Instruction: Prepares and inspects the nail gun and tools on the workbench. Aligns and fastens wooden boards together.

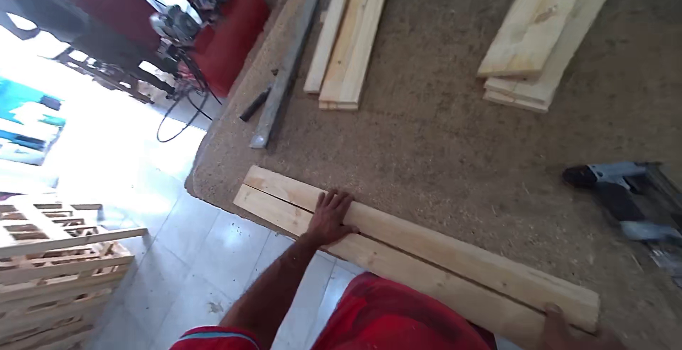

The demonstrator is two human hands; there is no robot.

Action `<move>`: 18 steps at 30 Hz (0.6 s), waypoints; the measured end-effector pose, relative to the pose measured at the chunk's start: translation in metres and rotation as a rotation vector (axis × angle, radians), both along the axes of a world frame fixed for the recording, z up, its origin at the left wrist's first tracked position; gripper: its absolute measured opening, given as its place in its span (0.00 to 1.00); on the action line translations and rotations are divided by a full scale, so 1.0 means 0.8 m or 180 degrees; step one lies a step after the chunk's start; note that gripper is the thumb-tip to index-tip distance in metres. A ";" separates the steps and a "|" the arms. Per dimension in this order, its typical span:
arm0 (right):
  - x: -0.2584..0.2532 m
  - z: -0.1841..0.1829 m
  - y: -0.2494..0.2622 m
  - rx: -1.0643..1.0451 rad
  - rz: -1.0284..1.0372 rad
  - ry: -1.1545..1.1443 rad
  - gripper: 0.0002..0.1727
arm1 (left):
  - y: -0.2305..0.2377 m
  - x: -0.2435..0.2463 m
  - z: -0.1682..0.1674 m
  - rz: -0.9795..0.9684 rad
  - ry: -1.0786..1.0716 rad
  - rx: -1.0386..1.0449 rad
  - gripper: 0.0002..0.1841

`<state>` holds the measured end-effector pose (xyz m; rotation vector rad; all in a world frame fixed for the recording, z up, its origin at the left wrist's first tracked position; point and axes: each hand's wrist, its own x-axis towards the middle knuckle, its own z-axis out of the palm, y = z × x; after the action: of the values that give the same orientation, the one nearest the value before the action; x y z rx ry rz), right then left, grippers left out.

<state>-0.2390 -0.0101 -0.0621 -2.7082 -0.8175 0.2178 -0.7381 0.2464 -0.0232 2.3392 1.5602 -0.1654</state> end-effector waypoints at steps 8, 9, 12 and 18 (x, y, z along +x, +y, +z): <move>-0.014 0.086 0.002 -0.0726 0.0088 0.0906 0.50 | -0.060 0.006 0.006 -0.0322 -0.0252 0.0194 0.50; -0.013 0.090 0.002 -0.0801 0.0094 0.1003 0.50 | -0.079 0.008 0.009 -0.0606 -0.0196 0.0123 0.52; 0.000 0.098 0.009 -0.0755 -0.0329 0.1486 0.41 | -0.121 0.008 0.007 -0.0895 0.0053 -0.0067 0.55; 0.003 0.086 0.019 -0.0507 -0.0701 0.1956 0.36 | -0.100 0.024 0.015 -0.0762 0.0347 0.0195 0.48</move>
<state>-0.2367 0.0054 0.0071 -2.5962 -0.3286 1.0324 -0.7193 0.1661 -0.0109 2.6010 1.3442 -0.3094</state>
